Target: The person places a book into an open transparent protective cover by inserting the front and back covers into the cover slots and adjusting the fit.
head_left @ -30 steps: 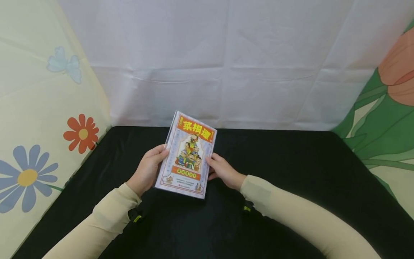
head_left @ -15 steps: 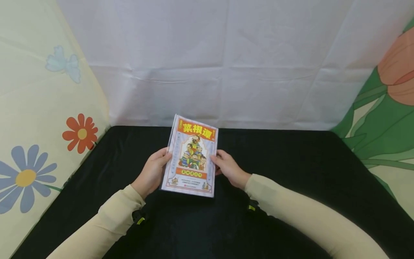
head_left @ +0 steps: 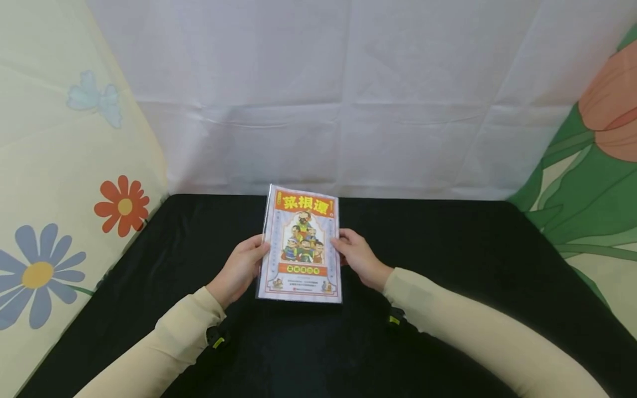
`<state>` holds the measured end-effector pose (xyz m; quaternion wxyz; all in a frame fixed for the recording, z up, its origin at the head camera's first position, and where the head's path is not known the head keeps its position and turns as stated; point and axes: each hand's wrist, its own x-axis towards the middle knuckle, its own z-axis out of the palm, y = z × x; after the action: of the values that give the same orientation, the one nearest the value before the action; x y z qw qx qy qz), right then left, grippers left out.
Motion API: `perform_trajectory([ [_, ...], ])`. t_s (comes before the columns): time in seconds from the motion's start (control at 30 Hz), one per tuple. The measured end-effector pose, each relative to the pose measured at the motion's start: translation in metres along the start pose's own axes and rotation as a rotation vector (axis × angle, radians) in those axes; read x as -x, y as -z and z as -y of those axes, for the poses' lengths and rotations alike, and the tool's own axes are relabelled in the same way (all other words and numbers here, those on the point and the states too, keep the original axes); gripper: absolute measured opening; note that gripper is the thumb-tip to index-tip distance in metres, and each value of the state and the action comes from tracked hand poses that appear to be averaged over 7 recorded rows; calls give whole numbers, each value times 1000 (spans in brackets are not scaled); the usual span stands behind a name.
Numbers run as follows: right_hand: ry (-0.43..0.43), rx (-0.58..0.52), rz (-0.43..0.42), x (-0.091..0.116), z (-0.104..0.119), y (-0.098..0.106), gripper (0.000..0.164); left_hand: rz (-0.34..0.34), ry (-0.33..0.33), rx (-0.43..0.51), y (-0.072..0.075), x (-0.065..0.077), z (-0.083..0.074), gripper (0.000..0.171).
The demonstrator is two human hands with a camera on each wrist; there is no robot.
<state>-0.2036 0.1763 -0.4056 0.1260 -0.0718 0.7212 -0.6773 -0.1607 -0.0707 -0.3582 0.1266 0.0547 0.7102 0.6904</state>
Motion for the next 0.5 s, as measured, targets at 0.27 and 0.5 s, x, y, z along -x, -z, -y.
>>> perform_trajectory([
  [0.27, 1, 10, -19, 1, 0, 6, 38, 29, 43, -29, 0, -4, 6, 39],
  [0.5, -7, 23, -20, 3, 0, 12, 39, 12, 59, -57, -2, -8, 11, 38],
])
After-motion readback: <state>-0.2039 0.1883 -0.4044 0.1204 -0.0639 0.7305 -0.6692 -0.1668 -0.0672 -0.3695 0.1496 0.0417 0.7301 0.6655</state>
